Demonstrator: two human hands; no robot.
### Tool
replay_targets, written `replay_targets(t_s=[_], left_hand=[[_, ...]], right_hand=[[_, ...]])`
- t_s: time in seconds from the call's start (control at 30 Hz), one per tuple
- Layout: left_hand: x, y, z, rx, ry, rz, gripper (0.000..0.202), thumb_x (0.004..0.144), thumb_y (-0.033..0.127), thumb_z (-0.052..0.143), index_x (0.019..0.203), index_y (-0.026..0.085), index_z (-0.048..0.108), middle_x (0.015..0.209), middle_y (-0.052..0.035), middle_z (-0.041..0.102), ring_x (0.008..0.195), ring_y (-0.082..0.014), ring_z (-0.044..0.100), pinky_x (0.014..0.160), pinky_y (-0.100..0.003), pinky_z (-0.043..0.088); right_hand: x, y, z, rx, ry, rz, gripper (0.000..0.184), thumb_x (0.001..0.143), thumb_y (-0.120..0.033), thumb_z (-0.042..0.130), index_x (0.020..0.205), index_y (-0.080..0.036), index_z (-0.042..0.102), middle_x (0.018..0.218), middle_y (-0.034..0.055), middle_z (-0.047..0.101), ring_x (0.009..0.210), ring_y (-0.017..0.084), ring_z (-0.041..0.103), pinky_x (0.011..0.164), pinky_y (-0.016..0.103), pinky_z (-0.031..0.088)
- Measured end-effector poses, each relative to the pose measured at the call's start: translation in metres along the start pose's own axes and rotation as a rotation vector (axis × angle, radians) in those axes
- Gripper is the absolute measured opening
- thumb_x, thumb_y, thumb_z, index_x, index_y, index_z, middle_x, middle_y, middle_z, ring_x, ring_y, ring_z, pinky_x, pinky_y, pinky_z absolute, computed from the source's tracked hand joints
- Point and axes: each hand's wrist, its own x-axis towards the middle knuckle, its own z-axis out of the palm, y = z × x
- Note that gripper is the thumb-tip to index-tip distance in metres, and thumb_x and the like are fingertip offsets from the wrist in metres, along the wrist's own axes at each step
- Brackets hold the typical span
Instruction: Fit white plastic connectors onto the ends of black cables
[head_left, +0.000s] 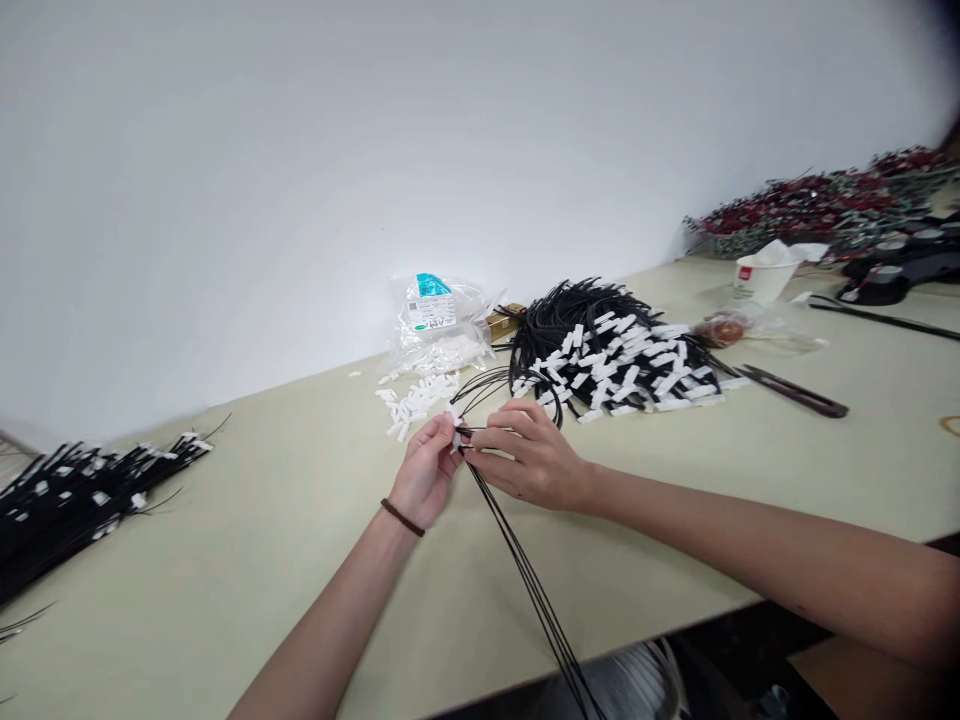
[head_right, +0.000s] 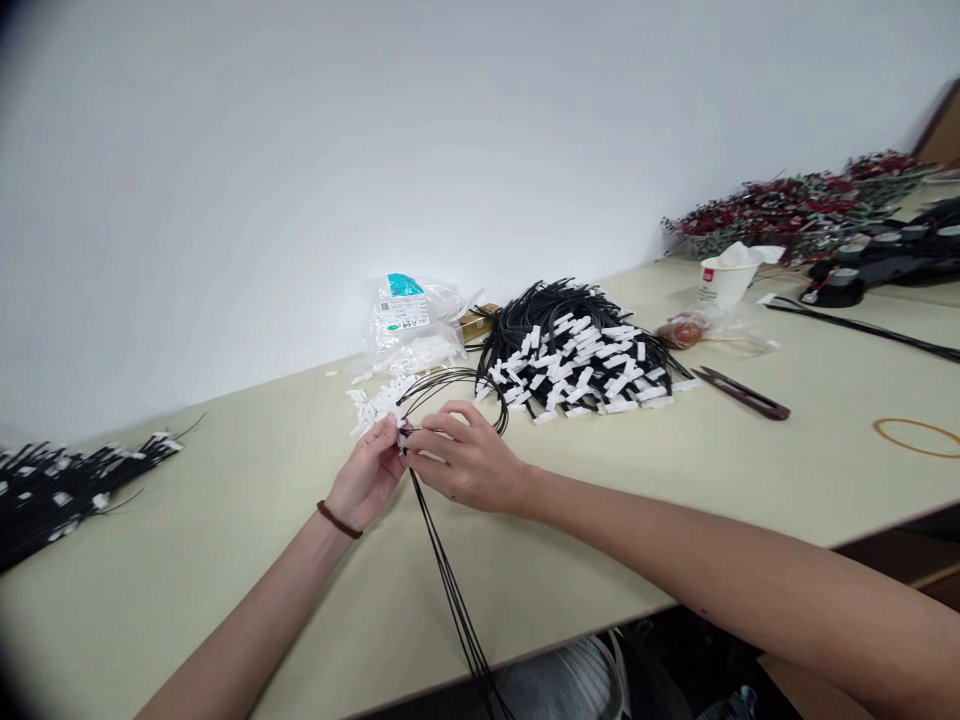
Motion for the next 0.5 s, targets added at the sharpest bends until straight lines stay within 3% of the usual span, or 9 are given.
replay_targets(t_s=[0.23,0.5], left_hand=[[-0.0009,0.0009,0.0007,-0.021,0.011,-0.007,0.029,0.055,0.031,0.078,0.066,0.014,0.058,0.064,0.0033,0.057,0.058,-0.0056,0.049,0.053,-0.016,0.040],[-0.0015,-0.0002,0.0001,0.002,-0.033,0.009,0.024,0.063,0.031,0.072,0.065,0.015,0.055,0.064,0.0030,0.055,0.058,-0.0072,0.049,0.056,-0.019,0.038]], right_hand=[[0.0008,-0.0008,0.0005,-0.028,0.036,0.009,0.008,0.077,-0.012,0.062,0.078,-0.019,0.058,0.087,-0.0011,0.062,0.088,0.013,0.047,0.082,0.033,0.039],[0.0037,-0.0036,0.0000,-0.044,0.047,0.037,0.009,0.077,-0.012,0.061,0.078,-0.020,0.058,0.086,-0.0012,0.061,0.088,0.013,0.047,0.082,0.034,0.037]])
